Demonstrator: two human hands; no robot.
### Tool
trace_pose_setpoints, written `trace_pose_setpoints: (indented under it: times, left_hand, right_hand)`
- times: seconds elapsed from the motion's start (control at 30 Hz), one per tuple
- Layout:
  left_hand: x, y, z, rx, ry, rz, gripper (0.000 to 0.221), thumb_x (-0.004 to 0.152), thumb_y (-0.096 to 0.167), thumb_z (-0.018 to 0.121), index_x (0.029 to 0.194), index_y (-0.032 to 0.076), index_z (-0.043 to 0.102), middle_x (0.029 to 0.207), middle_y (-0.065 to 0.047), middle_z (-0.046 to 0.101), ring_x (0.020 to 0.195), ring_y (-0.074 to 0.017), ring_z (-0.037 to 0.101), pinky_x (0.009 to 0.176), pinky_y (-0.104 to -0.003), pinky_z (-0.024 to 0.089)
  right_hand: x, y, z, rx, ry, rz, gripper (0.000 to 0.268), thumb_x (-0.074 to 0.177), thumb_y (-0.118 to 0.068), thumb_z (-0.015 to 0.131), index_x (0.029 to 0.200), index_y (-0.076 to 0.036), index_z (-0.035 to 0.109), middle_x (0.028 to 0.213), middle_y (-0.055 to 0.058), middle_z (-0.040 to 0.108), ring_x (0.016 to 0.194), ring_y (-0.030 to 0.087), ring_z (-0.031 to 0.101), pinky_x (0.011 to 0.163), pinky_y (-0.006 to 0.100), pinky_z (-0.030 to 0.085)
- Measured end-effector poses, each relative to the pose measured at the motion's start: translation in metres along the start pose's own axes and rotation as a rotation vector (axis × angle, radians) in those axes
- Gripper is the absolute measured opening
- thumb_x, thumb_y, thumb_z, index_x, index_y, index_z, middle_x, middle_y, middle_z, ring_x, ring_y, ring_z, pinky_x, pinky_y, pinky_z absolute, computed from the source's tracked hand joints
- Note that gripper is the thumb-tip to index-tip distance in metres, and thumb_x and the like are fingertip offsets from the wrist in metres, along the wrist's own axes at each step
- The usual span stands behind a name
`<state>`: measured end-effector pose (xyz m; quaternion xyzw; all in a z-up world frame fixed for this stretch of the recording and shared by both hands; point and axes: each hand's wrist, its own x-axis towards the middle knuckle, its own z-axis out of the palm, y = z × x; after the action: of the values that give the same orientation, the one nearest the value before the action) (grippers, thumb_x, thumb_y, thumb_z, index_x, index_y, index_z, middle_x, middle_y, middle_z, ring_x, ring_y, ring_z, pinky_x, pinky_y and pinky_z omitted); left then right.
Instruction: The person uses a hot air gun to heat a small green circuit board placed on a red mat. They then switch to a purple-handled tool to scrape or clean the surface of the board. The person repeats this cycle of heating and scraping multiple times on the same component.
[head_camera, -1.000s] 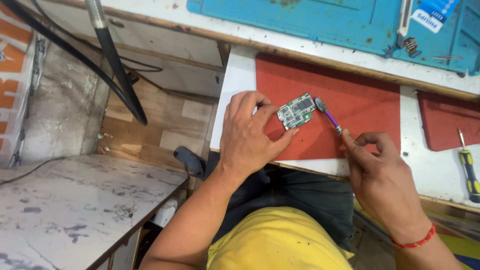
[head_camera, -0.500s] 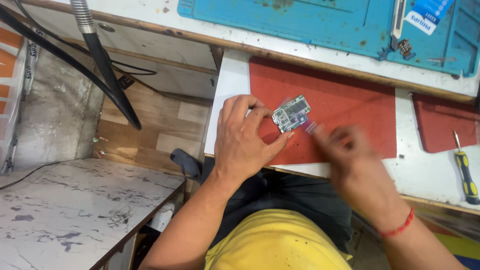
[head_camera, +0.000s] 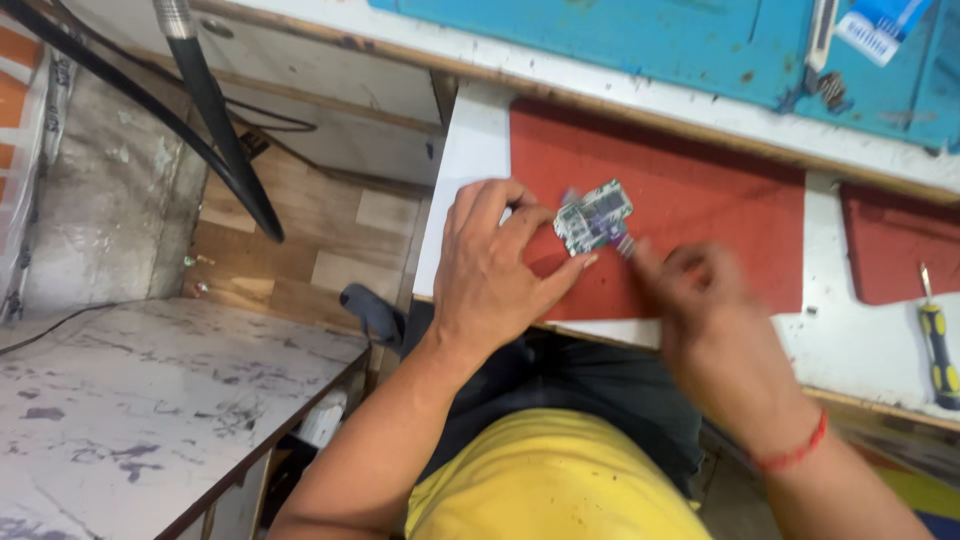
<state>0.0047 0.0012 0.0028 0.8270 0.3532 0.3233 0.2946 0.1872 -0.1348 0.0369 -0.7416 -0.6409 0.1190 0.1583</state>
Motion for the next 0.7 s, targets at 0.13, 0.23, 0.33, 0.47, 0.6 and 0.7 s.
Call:
trace_pose_setpoints:
  times: [0.13, 0.23, 0.33, 0.47, 0.6, 0.7]
  left_hand:
    - [0.001, 0.001, -0.001, -0.004, 0.028, 0.019, 0.039, 0.072, 0.029, 0.092, 0.096, 0.003, 0.074, 0.105, -0.008, 0.059, 0.109, -0.0291, 0.054, 0.097, -0.043, 0.045]
    - [-0.005, 0.001, -0.001, -0.012, 0.01, 0.014, 0.041, 0.073, 0.029, 0.092, 0.098, 0.002, 0.075, 0.106, -0.008, 0.059, 0.109, -0.029, 0.054, 0.097, -0.043, 0.045]
    - [0.0, -0.001, 0.0, 0.006, 0.029, 0.036, 0.04, 0.073, 0.029, 0.092, 0.098, 0.003, 0.075, 0.105, -0.008, 0.059, 0.109, -0.0286, 0.055, 0.098, -0.043, 0.045]
    - [-0.004, -0.002, 0.001, 0.003, 0.013, 0.018, 0.04, 0.072, 0.027, 0.091, 0.098, 0.002, 0.076, 0.106, -0.009, 0.059, 0.108, -0.0289, 0.055, 0.097, -0.043, 0.046]
    - [-0.001, 0.0, 0.0, 0.0, 0.039, 0.031, 0.04, 0.073, 0.028, 0.092, 0.1, 0.002, 0.076, 0.106, -0.009, 0.058, 0.108, -0.0287, 0.055, 0.098, -0.044, 0.046]
    - [-0.003, -0.001, 0.001, 0.005, 0.041, 0.018, 0.04, 0.071, 0.027, 0.091, 0.097, 0.002, 0.075, 0.107, -0.01, 0.059, 0.109, -0.0302, 0.055, 0.097, -0.043, 0.047]
  right_hand:
    - [0.007, 0.005, -0.005, -0.06, -0.027, 0.016, 0.055, 0.084, 0.005, 0.061, 0.137, -0.008, 0.064, 0.112, 0.021, 0.062, 0.081, 0.037, 0.066, 0.063, 0.046, 0.055]
    - [-0.018, -0.006, -0.011, -0.027, -0.113, 0.06, 0.05, 0.083, 0.002, 0.064, 0.131, -0.009, 0.067, 0.105, 0.018, 0.063, 0.079, 0.035, 0.067, 0.061, 0.045, 0.055]
    - [-0.014, -0.002, -0.012, -0.049, -0.019, 0.074, 0.047, 0.086, 0.001, 0.064, 0.131, -0.008, 0.068, 0.105, 0.017, 0.063, 0.083, 0.035, 0.067, 0.065, 0.044, 0.055]
    - [0.0, 0.003, 0.007, -0.031, 0.037, 0.03, 0.045, 0.089, 0.003, 0.063, 0.132, -0.008, 0.069, 0.109, 0.017, 0.064, 0.085, 0.036, 0.067, 0.07, 0.044, 0.056]
    - [-0.012, -0.003, -0.001, -0.035, 0.029, 0.069, 0.043, 0.085, 0.002, 0.066, 0.126, -0.011, 0.072, 0.105, 0.017, 0.064, 0.079, 0.036, 0.068, 0.065, 0.045, 0.055]
    - [-0.002, 0.005, -0.001, -0.049, 0.111, 0.069, 0.041, 0.093, 0.005, 0.063, 0.131, -0.009, 0.071, 0.109, 0.017, 0.063, 0.084, 0.036, 0.066, 0.069, 0.045, 0.053]
